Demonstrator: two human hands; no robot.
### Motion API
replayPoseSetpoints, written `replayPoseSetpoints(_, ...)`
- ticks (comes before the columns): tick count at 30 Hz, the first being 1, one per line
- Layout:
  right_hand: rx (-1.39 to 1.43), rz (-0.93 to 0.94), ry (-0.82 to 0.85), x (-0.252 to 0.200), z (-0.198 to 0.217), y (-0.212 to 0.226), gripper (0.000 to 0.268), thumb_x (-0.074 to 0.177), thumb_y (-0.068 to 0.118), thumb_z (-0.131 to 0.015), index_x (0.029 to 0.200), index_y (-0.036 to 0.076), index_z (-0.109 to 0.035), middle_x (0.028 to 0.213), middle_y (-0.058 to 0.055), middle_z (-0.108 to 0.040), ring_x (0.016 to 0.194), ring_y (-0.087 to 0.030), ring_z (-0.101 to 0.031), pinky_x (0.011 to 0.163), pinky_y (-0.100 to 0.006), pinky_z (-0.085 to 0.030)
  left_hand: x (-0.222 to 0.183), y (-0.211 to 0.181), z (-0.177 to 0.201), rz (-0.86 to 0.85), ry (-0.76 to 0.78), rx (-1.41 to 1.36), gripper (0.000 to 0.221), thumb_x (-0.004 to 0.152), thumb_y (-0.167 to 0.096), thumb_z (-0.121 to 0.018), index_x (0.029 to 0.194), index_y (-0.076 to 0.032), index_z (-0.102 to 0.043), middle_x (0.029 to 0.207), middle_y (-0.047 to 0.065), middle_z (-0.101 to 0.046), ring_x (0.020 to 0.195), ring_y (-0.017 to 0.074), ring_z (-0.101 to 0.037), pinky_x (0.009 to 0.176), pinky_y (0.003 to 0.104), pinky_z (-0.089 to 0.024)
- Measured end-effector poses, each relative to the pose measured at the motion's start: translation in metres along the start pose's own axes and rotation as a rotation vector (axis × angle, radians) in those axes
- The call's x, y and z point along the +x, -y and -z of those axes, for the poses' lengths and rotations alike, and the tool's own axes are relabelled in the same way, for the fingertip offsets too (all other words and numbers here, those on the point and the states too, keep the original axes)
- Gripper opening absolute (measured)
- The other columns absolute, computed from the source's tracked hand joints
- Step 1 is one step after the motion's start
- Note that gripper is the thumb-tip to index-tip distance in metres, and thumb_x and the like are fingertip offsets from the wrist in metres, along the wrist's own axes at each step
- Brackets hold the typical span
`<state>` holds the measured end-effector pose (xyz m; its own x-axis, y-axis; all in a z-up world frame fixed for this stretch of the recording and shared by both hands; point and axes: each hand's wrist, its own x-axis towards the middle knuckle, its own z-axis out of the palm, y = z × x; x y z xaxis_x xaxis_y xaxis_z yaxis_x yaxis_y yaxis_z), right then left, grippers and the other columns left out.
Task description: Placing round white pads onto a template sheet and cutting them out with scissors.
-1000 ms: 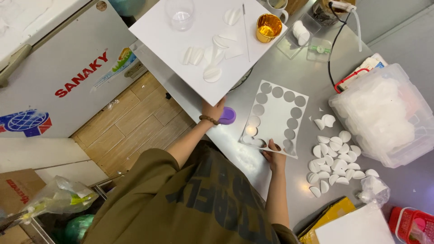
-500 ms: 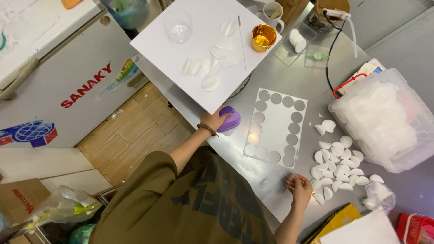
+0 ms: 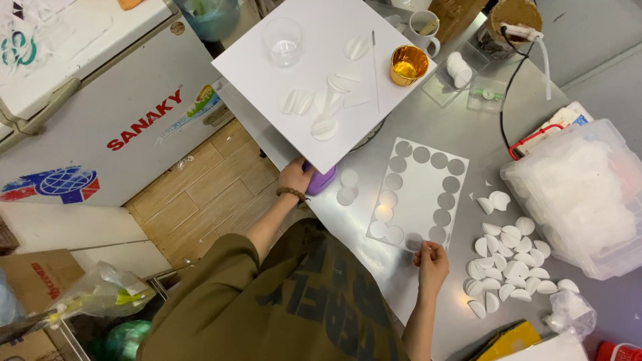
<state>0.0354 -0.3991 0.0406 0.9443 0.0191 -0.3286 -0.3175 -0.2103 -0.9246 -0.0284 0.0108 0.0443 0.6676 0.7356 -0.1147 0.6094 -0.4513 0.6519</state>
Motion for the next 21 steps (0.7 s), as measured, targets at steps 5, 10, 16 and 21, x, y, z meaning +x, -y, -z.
replayPoseSetpoints(5, -0.064, 0.027, 0.211, 0.012, -0.045, 0.017, 0.017, 0.098, 0.016, -0.067, 0.103, -0.001, -0.066, 0.078, -0.003, -0.067, 0.063, -0.01, -0.059, 0.056, -0.023, -0.046, -0.006, 0.015, -0.014, -0.295, -0.14, 0.205, 0.05, 0.083, -0.039, -0.073, 0.118, -0.004, -0.071, 0.121, 0.016, -0.07, 0.108, 0.0367, -0.065, 0.093, 0.048, -0.053)
replayPoseSetpoints(10, -0.118, 0.057, 0.318, 0.009, -0.078, 0.023, 0.016, 0.098, 0.016, -0.068, 0.104, 0.001, -0.069, 0.083, -0.003, -0.071, 0.068, -0.008, -0.062, 0.06, -0.022, -0.049, -0.013, -0.015, -0.025, -0.583, -0.26, 0.467, 0.047, 0.08, -0.041, -0.079, 0.113, -0.01, -0.069, 0.121, 0.009, -0.065, 0.119, 0.0337, -0.057, 0.099, 0.054, -0.048)
replayPoseSetpoints(16, -0.171, 0.014, 0.373, -0.002, -0.08, 0.002, 0.017, 0.096, 0.016, -0.071, 0.105, 0.001, -0.07, 0.083, -0.003, -0.07, 0.066, -0.009, -0.058, 0.059, -0.024, -0.047, -0.002, -0.033, -0.094, -0.767, 0.367, 0.303, 0.038, 0.088, -0.02, -0.075, 0.122, -0.009, -0.063, 0.126, 0.009, -0.062, 0.128, 0.0267, -0.056, 0.082, 0.04, -0.052)
replayPoseSetpoints(21, -0.218, -0.033, 0.33, -0.018, -0.071, 0.007, 0.018, 0.095, 0.016, -0.071, 0.105, 0.001, -0.073, 0.083, -0.003, -0.071, 0.07, -0.009, -0.06, 0.062, -0.024, -0.049, 0.035, -0.071, -0.117, -0.463, 0.427, 0.716, 0.06, 0.071, -0.016, -0.087, 0.119, -0.001, -0.054, 0.125, 0.017, -0.056, 0.125, 0.0311, -0.055, 0.107, 0.041, -0.047)
